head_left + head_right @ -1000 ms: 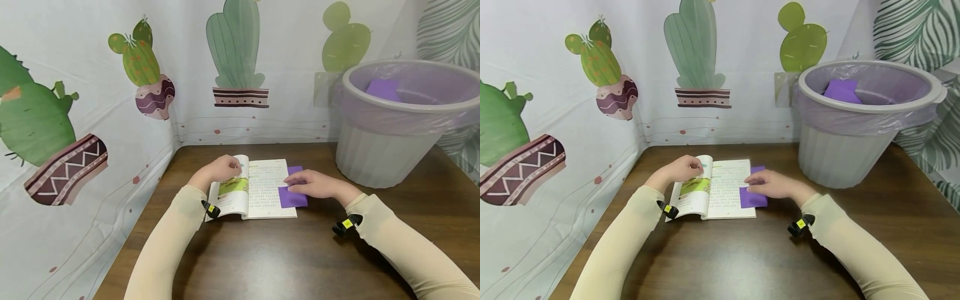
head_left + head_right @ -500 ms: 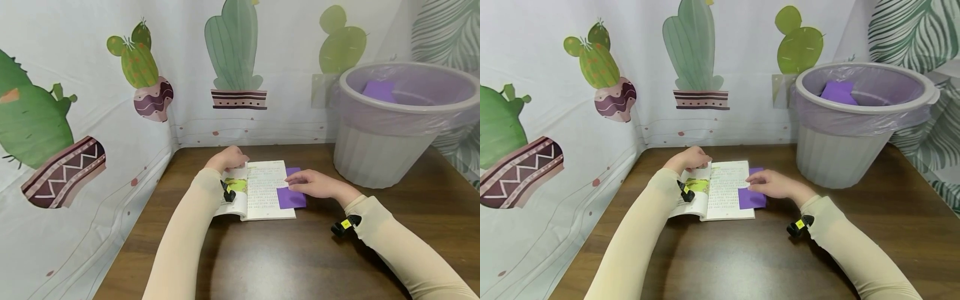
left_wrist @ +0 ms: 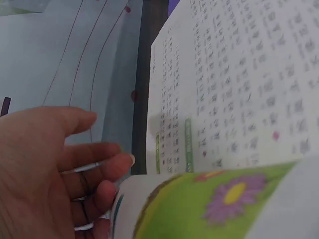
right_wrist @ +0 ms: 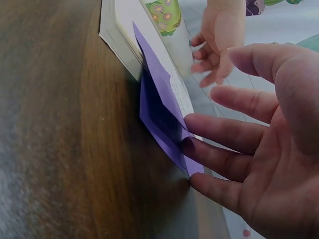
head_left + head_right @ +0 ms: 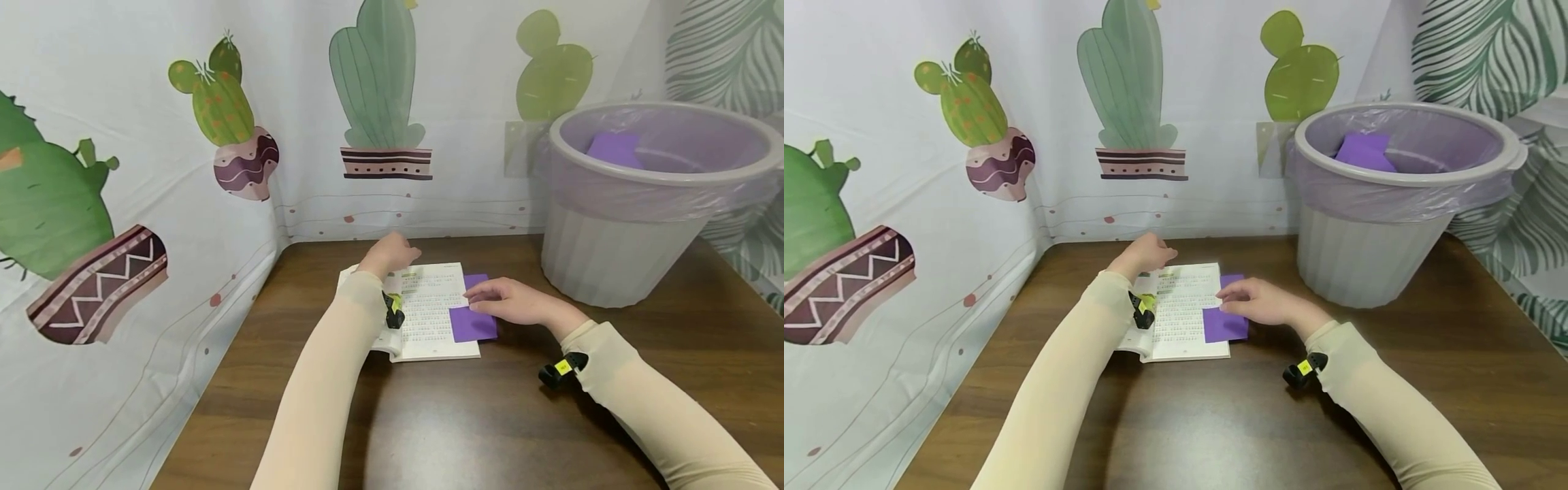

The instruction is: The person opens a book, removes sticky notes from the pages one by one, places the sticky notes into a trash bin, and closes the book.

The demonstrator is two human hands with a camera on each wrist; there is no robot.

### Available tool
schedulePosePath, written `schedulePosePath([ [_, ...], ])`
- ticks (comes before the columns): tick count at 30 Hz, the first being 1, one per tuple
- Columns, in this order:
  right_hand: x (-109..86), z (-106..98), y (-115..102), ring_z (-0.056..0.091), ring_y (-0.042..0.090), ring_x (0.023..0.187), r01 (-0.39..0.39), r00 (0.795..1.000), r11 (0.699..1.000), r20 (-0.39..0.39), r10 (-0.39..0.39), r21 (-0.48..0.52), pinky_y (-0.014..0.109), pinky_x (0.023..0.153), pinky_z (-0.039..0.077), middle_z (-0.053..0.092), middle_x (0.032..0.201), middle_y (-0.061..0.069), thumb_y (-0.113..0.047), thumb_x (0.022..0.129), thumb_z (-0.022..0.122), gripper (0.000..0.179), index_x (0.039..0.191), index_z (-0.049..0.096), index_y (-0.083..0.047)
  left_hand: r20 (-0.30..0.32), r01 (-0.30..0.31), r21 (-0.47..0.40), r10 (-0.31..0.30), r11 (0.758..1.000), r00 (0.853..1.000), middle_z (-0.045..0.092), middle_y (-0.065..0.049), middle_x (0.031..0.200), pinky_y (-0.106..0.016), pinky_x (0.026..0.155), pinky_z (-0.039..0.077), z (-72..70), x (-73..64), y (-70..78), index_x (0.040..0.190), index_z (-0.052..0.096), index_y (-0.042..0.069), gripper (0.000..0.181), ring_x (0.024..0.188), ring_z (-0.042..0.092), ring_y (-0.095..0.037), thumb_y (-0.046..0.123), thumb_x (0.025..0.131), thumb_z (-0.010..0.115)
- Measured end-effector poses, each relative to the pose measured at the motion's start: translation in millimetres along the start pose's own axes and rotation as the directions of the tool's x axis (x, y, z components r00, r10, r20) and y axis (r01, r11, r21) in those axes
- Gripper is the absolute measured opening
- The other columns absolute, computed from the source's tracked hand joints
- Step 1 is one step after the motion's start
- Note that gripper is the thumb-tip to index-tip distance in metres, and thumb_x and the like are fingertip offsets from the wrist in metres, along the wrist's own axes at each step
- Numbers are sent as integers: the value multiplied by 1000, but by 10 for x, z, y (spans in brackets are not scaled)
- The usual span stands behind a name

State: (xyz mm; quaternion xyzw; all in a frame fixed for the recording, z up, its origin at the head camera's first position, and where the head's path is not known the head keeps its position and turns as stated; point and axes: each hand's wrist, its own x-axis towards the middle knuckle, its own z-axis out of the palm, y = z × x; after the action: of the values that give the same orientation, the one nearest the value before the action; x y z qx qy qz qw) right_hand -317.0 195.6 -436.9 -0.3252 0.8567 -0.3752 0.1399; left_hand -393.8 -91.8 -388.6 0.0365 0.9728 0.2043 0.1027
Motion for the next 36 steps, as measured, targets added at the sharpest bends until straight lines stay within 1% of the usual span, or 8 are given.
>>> schedulePosePath([
  [3, 6, 3, -6, 65, 30, 125, 1, 1000, 1000, -8, -1, -4, 55, 107, 50, 71, 131, 13, -31, 102, 63, 43, 136, 66, -4, -21, -60, -17, 60, 998, 998, 65, -6, 139, -56, 117, 38, 48, 19, 9, 129, 70, 12, 46, 128, 59, -26, 46, 102, 54],
  [8, 12, 17, -5, 66, 29, 124, 0, 1000, 999, -31, -2, -38, 53, 106, 51, 73, 128, 11, -31, 101, 64, 41, 133, 68, -5, -2, -154, -56, 154, 986, 988, 69, -1, 135, -65, 123, 19, 118, 34, 35, 125, 73, 18, 40, 132, 58, -26, 46, 101, 56],
  [11, 19, 24, -7, 68, 24, 117, -9, 999, 997, -43, 6, -77, 48, 101, 54, 75, 124, 9, -33, 101, 64, 39, 128, 72, -5, 5, -205, -71, 205, 976, 979, 70, 0, 132, -65, 122, 21, 152, 30, 62, 126, 72, 19, 38, 131, 58, -25, 44, 102, 56],
  [15, 31, 33, -19, 68, 19, 105, -37, 998, 992, -58, 31, -121, 43, 92, 56, 77, 118, 8, -35, 101, 63, 37, 122, 76, -7, 21, -269, -90, 272, 959, 962, 69, -2, 134, -54, 119, 37, 201, 38, 88, 128, 71, 16, 36, 131, 59, -24, 38, 103, 56],
  [19, 30, 47, -31, 67, 19, 103, -70, 995, 986, -75, 60, -149, 42, 90, 55, 76, 114, 8, -34, 99, 65, 35, 120, 77, -7, 53, -280, -46, 282, 959, 958, 71, -1, 129, -49, 114, 45, 242, 39, 92, 123, 73, 18, 32, 126, 63, -23, 37, 101, 60],
  [26, 43, 90, 5, 62, 19, 98, -102, 992, 976, -93, 86, -194, 37, 85, 51, 72, 108, 8, -33, 97, 67, 36, 119, 77, -6, 100, -259, 68, 251, 964, 963, 73, 4, 119, -61, 126, 17, 260, -28, 114, 111, 75, 23, 21, 119, 63, -20, 34, 94, 71],
  [32, 49, 90, 23, 60, 18, 95, -58, 994, 968, -102, 34, -243, 37, 85, 50, 70, 106, 8, -29, 95, 70, 32, 117, 77, -6, 136, -283, 22, 277, 959, 951, 69, -2, 113, -45, 105, 48, 319, -41, 164, 102, 74, 17, 12, 107, 61, -21, 24, 93, 72],
  [36, 47, 87, 36, 60, 18, 94, -54, 993, 969, -116, 26, -242, 36, 84, 50, 70, 105, 7, -24, 93, 72, 30, 117, 77, -7, 145, -282, 33, 275, 959, 951, 68, -2, 108, -39, 96, 51, 361, -15, 176, 103, 73, 16, 14, 102, 61, -19, 21, 90, 74],
])
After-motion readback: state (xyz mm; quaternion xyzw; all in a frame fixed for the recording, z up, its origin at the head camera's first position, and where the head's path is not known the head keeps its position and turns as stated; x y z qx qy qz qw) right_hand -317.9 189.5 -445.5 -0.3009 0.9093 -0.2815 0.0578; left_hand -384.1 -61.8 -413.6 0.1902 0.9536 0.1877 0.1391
